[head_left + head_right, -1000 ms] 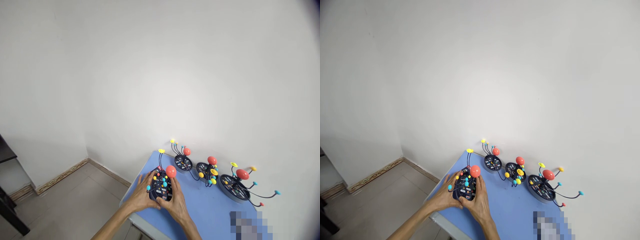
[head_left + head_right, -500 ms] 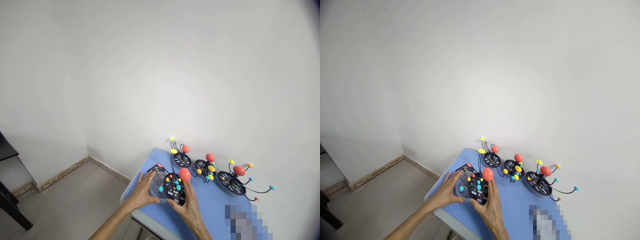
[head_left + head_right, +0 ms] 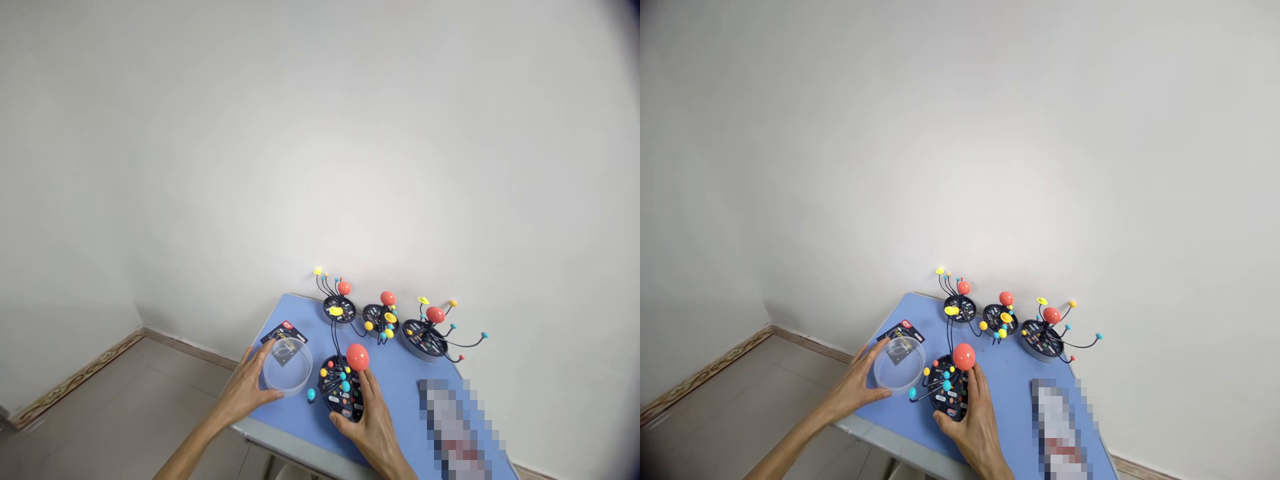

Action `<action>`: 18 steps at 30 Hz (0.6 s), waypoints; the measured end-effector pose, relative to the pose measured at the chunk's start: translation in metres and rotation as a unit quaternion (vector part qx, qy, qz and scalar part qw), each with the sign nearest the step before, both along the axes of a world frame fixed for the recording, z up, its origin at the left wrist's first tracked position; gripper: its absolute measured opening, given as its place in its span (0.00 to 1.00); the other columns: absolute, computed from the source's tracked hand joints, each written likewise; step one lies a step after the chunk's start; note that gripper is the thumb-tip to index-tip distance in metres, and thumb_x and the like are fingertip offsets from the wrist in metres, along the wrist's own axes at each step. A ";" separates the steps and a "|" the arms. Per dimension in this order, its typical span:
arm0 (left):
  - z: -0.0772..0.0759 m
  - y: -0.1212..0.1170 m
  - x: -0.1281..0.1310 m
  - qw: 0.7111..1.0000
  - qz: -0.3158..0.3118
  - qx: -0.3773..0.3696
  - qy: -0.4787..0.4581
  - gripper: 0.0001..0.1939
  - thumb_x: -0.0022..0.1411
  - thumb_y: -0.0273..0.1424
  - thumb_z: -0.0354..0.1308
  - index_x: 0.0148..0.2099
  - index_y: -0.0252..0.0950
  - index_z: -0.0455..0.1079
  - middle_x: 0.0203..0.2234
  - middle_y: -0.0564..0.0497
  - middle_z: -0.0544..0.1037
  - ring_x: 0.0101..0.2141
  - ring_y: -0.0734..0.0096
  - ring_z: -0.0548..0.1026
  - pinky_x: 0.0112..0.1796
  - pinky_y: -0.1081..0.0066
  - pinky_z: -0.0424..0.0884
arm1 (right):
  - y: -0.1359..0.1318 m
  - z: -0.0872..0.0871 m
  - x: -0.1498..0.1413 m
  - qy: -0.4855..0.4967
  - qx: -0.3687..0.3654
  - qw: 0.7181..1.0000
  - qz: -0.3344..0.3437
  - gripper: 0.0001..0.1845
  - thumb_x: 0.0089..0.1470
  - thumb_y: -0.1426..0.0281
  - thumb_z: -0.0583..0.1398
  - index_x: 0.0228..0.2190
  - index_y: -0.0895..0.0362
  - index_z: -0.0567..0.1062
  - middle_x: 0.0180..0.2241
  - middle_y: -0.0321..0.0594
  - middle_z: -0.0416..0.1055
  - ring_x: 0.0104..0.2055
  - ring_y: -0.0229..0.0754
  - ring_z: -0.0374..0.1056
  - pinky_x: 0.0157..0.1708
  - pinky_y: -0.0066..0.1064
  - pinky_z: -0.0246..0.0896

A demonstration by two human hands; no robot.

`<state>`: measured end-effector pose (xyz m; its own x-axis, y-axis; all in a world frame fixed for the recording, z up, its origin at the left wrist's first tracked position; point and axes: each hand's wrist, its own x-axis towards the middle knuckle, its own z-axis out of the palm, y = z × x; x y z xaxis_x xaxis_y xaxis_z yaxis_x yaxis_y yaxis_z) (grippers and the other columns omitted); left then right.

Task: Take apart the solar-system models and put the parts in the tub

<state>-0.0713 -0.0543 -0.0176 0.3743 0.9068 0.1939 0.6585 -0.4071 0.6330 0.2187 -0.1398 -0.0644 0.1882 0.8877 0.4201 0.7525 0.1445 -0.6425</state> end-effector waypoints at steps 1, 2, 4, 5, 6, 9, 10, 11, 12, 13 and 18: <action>-0.002 0.000 -0.003 1.000 0.005 -0.003 -0.003 0.47 0.51 0.37 0.66 0.70 0.49 0.49 0.68 0.49 0.57 0.68 0.48 0.49 0.64 0.46 0.51 | -0.001 0.000 0.001 0.002 -0.006 1.000 0.003 0.49 0.42 0.63 0.66 0.64 0.53 0.56 0.64 0.48 0.56 0.66 0.60 0.54 0.62 0.51 0.55; -0.004 0.000 -0.005 1.000 0.008 -0.007 -0.005 0.47 0.52 0.37 0.66 0.70 0.48 0.49 0.68 0.49 0.57 0.68 0.48 0.48 0.64 0.45 0.52 | -0.003 0.001 0.001 0.004 -0.009 1.000 0.006 0.49 0.42 0.63 0.66 0.64 0.54 0.56 0.65 0.49 0.56 0.66 0.60 0.53 0.62 0.51 0.55; -0.007 -0.001 -0.009 1.000 0.017 -0.017 -0.008 0.46 0.52 0.38 0.65 0.70 0.48 0.49 0.68 0.49 0.56 0.68 0.46 0.46 0.63 0.44 0.53 | -0.006 0.002 0.001 0.004 -0.013 1.000 0.013 0.50 0.41 0.63 0.66 0.64 0.55 0.56 0.65 0.50 0.54 0.67 0.60 0.52 0.63 0.50 0.55; -0.009 -0.001 -0.010 1.000 0.020 -0.021 -0.009 0.46 0.53 0.38 0.64 0.70 0.48 0.49 0.68 0.49 0.56 0.68 0.45 0.45 0.63 0.43 0.53 | -0.007 0.003 0.000 0.002 -0.014 1.000 0.018 0.50 0.41 0.64 0.66 0.64 0.56 0.56 0.66 0.50 0.54 0.67 0.60 0.52 0.63 0.50 0.55; -0.010 -0.002 -0.011 0.999 0.022 -0.025 -0.009 0.46 0.53 0.39 0.64 0.70 0.48 0.48 0.68 0.49 0.56 0.68 0.44 0.44 0.63 0.42 0.53 | -0.007 0.003 0.000 0.000 -0.015 1.000 0.022 0.51 0.40 0.65 0.66 0.64 0.56 0.56 0.66 0.51 0.54 0.67 0.60 0.52 0.63 0.50 0.54; -0.013 -0.001 -0.013 0.999 0.029 -0.026 -0.010 0.46 0.53 0.40 0.64 0.70 0.48 0.48 0.68 0.50 0.57 0.69 0.43 0.43 0.63 0.41 0.51 | -0.008 0.000 0.000 -0.010 -0.022 1.000 0.019 0.52 0.38 0.67 0.67 0.64 0.56 0.56 0.65 0.51 0.55 0.67 0.60 0.53 0.63 0.50 0.54; -0.014 -0.001 -0.013 0.999 0.032 -0.024 -0.011 0.46 0.52 0.41 0.64 0.70 0.48 0.49 0.68 0.50 0.57 0.68 0.42 0.44 0.63 0.42 0.52 | -0.008 -0.001 0.000 -0.013 -0.025 0.999 0.015 0.52 0.38 0.67 0.67 0.64 0.56 0.56 0.65 0.52 0.55 0.67 0.60 0.53 0.63 0.50 0.54; -0.015 0.000 -0.013 0.999 0.038 -0.022 -0.013 0.46 0.51 0.41 0.64 0.70 0.47 0.50 0.67 0.50 0.58 0.68 0.42 0.44 0.63 0.42 0.53 | -0.007 -0.002 0.000 -0.015 -0.030 0.999 0.013 0.53 0.38 0.67 0.67 0.64 0.56 0.56 0.66 0.52 0.55 0.67 0.60 0.53 0.63 0.50 0.54; -0.015 0.000 -0.013 0.999 0.044 -0.021 -0.014 0.46 0.51 0.42 0.65 0.69 0.47 0.51 0.67 0.49 0.59 0.68 0.42 0.45 0.62 0.43 0.55 | -0.007 -0.003 0.000 -0.015 -0.034 0.999 0.012 0.53 0.38 0.66 0.68 0.64 0.56 0.57 0.66 0.52 0.54 0.67 0.60 0.53 0.63 0.51 0.54; -0.015 0.001 -0.012 0.999 0.048 -0.019 -0.015 0.46 0.50 0.42 0.65 0.69 0.47 0.52 0.67 0.49 0.60 0.68 0.41 0.46 0.62 0.43 0.56 | -0.006 -0.003 0.001 -0.016 -0.038 0.999 0.012 0.53 0.38 0.66 0.68 0.64 0.56 0.57 0.66 0.52 0.54 0.67 0.61 0.53 0.63 0.51 0.54; -0.016 0.003 -0.011 0.999 0.036 0.010 -0.025 0.45 0.50 0.41 0.65 0.69 0.47 0.53 0.65 0.49 0.63 0.66 0.44 0.54 0.62 0.45 0.57 | -0.005 -0.003 0.003 -0.012 -0.046 0.999 0.015 0.53 0.37 0.66 0.68 0.64 0.55 0.57 0.66 0.52 0.54 0.67 0.61 0.53 0.63 0.50 0.54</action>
